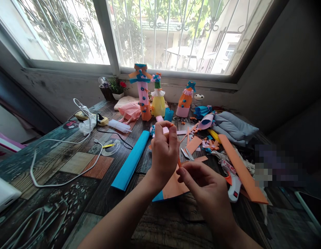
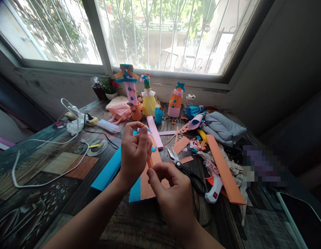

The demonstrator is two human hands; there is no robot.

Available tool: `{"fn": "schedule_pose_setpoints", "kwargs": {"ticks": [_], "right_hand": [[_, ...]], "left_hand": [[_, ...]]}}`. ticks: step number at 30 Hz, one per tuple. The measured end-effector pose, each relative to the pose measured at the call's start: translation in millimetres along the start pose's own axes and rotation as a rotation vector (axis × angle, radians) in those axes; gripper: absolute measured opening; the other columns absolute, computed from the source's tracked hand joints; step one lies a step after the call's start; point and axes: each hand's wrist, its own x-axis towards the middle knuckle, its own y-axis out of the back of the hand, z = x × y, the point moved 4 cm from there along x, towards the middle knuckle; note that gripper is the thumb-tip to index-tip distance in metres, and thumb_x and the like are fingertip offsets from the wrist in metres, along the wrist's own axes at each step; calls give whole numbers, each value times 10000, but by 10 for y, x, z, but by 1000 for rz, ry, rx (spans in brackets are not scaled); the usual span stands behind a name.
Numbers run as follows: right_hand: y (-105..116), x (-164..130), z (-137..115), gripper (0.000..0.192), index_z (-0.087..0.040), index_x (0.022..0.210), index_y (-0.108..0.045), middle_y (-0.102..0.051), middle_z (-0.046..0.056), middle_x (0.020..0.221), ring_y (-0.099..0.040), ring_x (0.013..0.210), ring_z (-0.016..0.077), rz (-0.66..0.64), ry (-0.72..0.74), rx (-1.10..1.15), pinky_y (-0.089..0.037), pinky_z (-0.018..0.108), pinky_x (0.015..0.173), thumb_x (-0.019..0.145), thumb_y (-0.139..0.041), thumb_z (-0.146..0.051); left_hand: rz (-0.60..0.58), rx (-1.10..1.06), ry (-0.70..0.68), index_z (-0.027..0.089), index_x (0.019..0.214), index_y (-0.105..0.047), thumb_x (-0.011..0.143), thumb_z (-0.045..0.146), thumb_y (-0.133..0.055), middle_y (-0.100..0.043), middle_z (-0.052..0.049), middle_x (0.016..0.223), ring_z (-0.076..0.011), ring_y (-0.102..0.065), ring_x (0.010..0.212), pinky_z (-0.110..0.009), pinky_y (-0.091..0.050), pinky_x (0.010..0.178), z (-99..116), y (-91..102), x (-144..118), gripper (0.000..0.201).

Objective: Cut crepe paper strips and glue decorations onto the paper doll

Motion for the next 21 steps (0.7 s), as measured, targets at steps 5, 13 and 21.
{"fn": "schedule_pose_setpoints", "kwargs": {"ticks": [5,13,21], "right_hand": [[-9,-8,39,132,-218,831,-618,-689,-22,671,-642,598,117,21,-76,188,-514,196,570,739,-704,-260],[-25,3,80,116,-210,851,-687,-697,-5,696,-635,613,111,-26,-129,228,-523,191,592,753,-692,-271],[-7,50,90,120,-197,781,-648,-628,-35,621,-575,569,93,-59,-97,168,-467,177,559,788,-646,-317]], "left_hand": [[32,-24,9,229,908,-378,930,344,-396,-384,108,410,-69,-392,347,-158,-299,396,10,15,7,118],[36,20,5,220,928,-397,923,349,-415,-412,95,433,-70,-416,369,-156,-307,399,-24,12,8,130],[-52,-32,19,221,910,-389,924,330,-410,-387,98,480,-45,-345,348,-152,-269,385,-44,-101,-57,112]]}}
